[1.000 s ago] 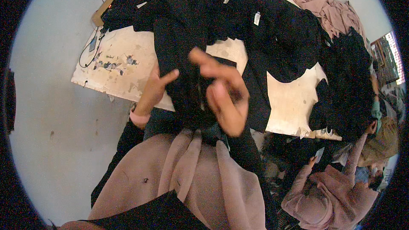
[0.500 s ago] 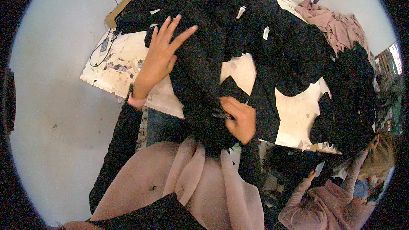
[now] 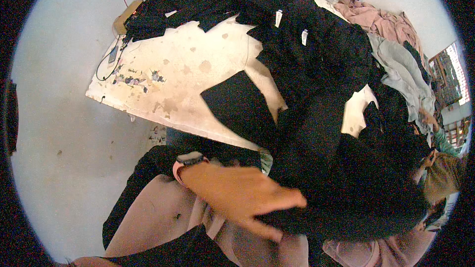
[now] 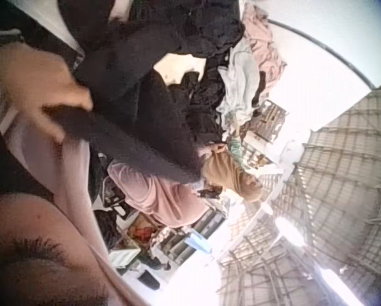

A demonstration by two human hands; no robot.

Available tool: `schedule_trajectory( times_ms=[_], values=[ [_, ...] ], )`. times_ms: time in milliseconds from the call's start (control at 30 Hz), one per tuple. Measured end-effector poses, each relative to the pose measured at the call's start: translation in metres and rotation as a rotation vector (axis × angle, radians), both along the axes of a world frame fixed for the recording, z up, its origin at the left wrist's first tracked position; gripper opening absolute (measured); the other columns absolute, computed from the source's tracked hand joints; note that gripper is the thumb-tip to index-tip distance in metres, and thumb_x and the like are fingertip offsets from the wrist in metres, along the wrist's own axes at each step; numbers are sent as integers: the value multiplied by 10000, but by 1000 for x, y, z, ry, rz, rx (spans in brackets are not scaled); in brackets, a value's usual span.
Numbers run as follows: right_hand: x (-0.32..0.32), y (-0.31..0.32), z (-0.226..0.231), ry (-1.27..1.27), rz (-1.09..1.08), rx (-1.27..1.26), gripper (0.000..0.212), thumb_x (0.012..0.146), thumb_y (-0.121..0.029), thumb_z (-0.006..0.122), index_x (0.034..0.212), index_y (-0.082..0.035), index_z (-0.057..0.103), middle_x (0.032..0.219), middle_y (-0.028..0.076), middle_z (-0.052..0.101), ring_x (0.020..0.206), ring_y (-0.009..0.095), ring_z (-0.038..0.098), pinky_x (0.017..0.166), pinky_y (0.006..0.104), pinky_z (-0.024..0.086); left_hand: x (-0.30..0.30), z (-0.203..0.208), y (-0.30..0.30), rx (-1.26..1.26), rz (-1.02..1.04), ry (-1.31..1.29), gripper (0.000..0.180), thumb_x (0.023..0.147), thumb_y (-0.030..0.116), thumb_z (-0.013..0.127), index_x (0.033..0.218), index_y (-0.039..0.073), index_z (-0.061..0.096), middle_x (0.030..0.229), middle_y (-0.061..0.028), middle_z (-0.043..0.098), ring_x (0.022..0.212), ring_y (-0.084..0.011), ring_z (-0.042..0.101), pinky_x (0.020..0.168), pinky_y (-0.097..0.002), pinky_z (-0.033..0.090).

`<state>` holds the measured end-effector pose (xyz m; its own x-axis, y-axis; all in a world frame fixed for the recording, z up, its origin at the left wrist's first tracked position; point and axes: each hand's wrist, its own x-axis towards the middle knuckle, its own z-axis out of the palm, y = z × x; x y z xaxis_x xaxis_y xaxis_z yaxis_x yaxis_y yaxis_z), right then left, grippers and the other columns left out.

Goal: The person uses small scissors to trim loose threads and small fabric bits from black garments laid on a table. The person repeatedly picks up garments, snips threads, and places them back on the pile.

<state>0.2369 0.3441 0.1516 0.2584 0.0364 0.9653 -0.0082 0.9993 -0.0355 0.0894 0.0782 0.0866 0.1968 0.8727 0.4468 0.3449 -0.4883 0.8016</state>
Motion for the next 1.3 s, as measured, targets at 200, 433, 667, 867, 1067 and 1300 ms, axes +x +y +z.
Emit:
schedule_trajectory(
  times_ms=[200, 433, 667, 867, 1067, 1300],
  values=[
    [-169, 47, 68, -511, 32, 74, 447, 889, -65, 653, 1328, -38, 571, 1340, 140, 605, 1246, 251, 570, 1086, 358, 413, -62, -4, -13, 43, 898, -42, 710, 888, 254, 696, 1451, -31, 368, 1318, -182, 573, 1179, -314, 586, 1035, -369, 441],
    [-241, 2, -4, -1242, 898, -79, 343, 952, -100, 634, 1280, -3, 608, 1299, 104, 639, 1217, 191, 586, 1079, 326, 416, -139, -64, -144, -220, 1401, -392, 541, 911, 179, 635, 1367, -56, 460, 1236, -164, 620, 1079, -206, 604, 931, -308, 463],
    [-160, -3, -71, -1115, 1261, -840, 594, 892, -321, 674, 1362, -2, 502, 1336, 196, 585, 1073, 168, 634, 885, 272, 490, -143, -131, -210, -934, 1459, 150, 503, 864, 256, 670, 1277, 25, 498, 1108, -267, 644, 918, -399, 662, 771, -441, 507],
    [-128, -23, -154, -1166, 536, -557, 1050, 687, -490, 859, 1458, 15, 357, 1469, 225, 453, 1342, 307, 470, 1106, 370, 376, -147, -150, -181, -573, 1613, 571, 469, 875, 306, 680, 1218, 10, 561, 992, -244, 685, 907, -405, 661, 786, -452, 507],
    [-108, -8, -200, -1447, 329, -812, 456, 798, -178, 795, 1150, 76, 657, 997, 201, 705, 911, 276, 659, 860, 344, 508, -155, -127, -124, -292, 1307, -302, 331, 954, 193, 613, 1196, -34, 610, 997, -168, 676, 921, -216, 634, 845, -329, 494],
    [-14, 57, -90, -241, -12, -336, 364, 821, -67, 658, 1173, 22, 644, 1125, 157, 689, 1005, 274, 646, 956, 357, 482, -100, -50, -80, 246, 986, 351, 440, 848, 96, 630, 1284, 155, 641, 913, -50, 629, 812, -195, 614, 741, -322, 497]
  ],
)
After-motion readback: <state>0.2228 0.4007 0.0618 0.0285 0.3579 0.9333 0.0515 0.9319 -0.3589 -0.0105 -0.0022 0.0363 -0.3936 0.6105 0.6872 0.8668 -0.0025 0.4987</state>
